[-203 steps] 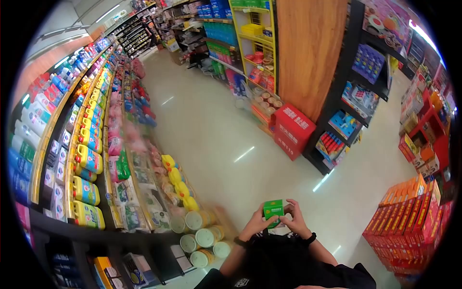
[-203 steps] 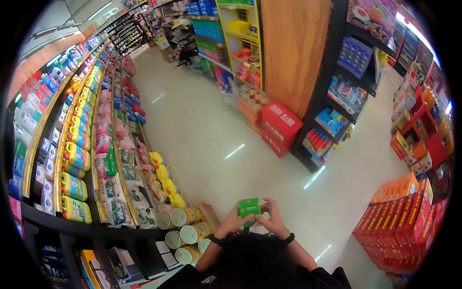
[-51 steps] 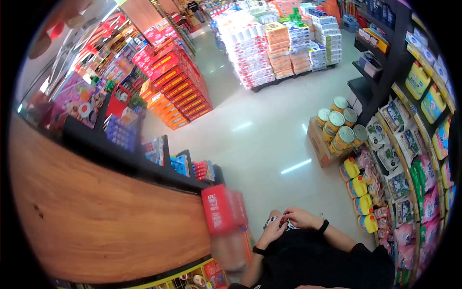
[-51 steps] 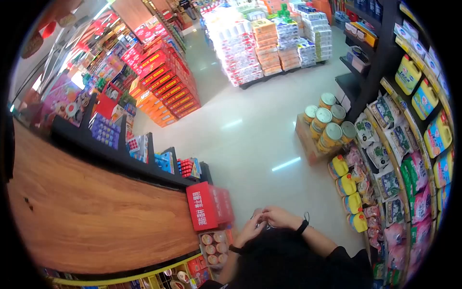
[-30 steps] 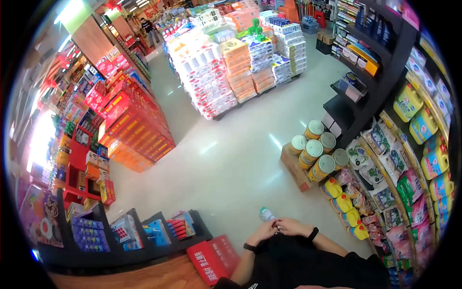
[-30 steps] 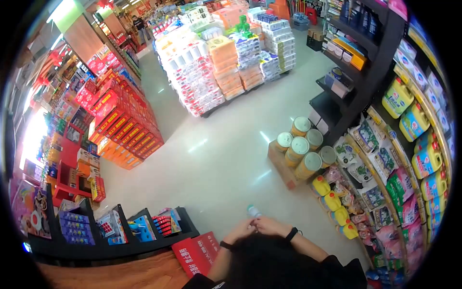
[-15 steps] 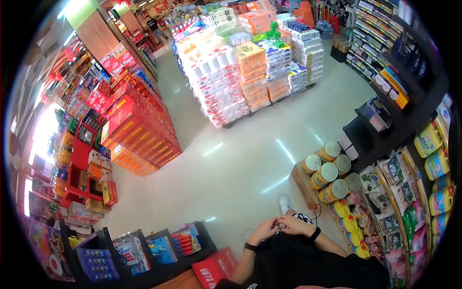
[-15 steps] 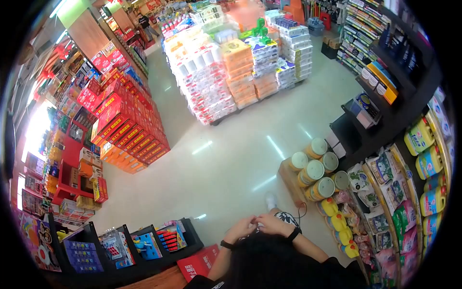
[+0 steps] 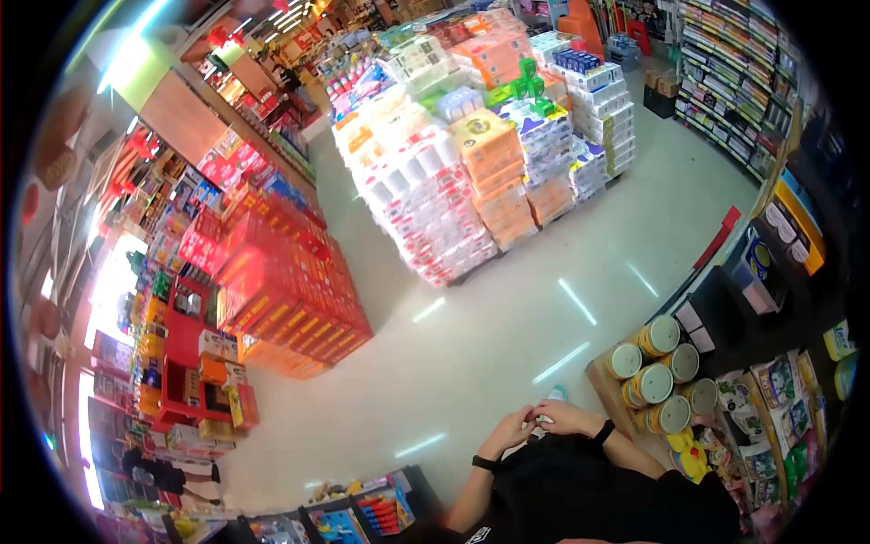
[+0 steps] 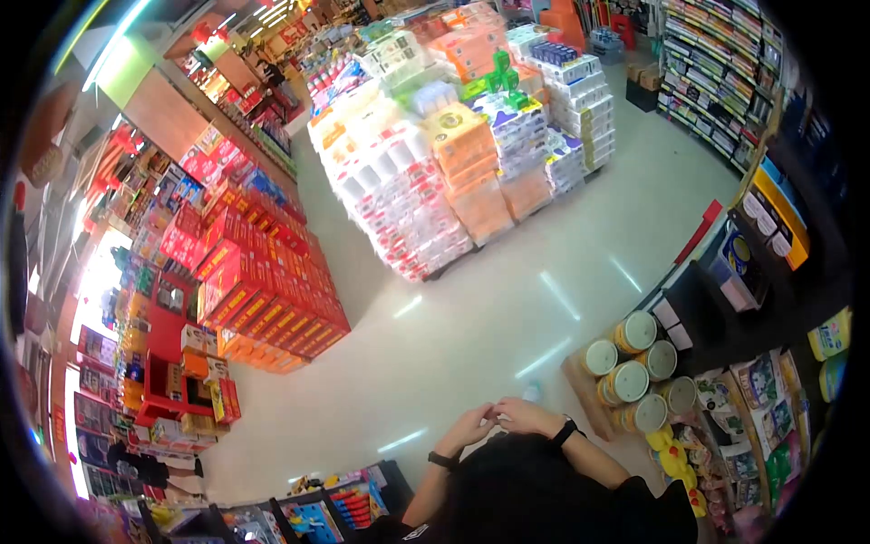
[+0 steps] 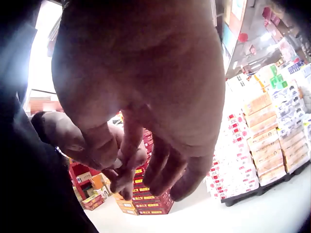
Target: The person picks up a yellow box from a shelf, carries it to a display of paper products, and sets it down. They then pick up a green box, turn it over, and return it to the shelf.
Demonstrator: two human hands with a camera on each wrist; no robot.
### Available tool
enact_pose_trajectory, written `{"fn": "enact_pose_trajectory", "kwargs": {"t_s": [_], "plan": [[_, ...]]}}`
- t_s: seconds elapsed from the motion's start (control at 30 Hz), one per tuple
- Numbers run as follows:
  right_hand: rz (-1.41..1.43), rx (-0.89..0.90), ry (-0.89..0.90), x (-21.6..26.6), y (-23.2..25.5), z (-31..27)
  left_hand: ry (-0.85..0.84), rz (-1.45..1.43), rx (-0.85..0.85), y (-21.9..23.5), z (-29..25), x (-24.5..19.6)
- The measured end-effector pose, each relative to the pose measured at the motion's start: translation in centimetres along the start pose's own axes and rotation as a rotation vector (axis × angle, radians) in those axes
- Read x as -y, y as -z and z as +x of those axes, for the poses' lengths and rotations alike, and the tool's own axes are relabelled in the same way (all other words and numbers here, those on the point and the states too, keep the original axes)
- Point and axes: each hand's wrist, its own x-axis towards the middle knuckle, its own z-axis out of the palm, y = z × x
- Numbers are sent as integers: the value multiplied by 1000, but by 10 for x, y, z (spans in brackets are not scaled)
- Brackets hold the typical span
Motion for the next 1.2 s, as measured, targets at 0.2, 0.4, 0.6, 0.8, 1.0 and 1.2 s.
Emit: {"fn": "enact_pose_trajectory", "kwargs": {"t_s": [0.2, 0.4, 0.6, 0.8, 1.0, 1.2], "plan": [[19, -164, -51, -37, 65, 22, 2, 32, 81, 25, 91, -21], [91, -171, -94, -56, 113, 30, -19, -3, 188, 37, 147, -29], [118, -189, -174, -100, 126, 52, -116, 178, 296, 55, 212, -20], [119, -284, -298, -119, 193, 77, -211, 162, 400, 63, 307, 13], [18, -355, -432, -149, 268, 117, -176, 23, 501, 113, 404, -8], [-149, -416, -353, -187, 343, 164, -108, 29, 342, 166, 481, -7]]}}
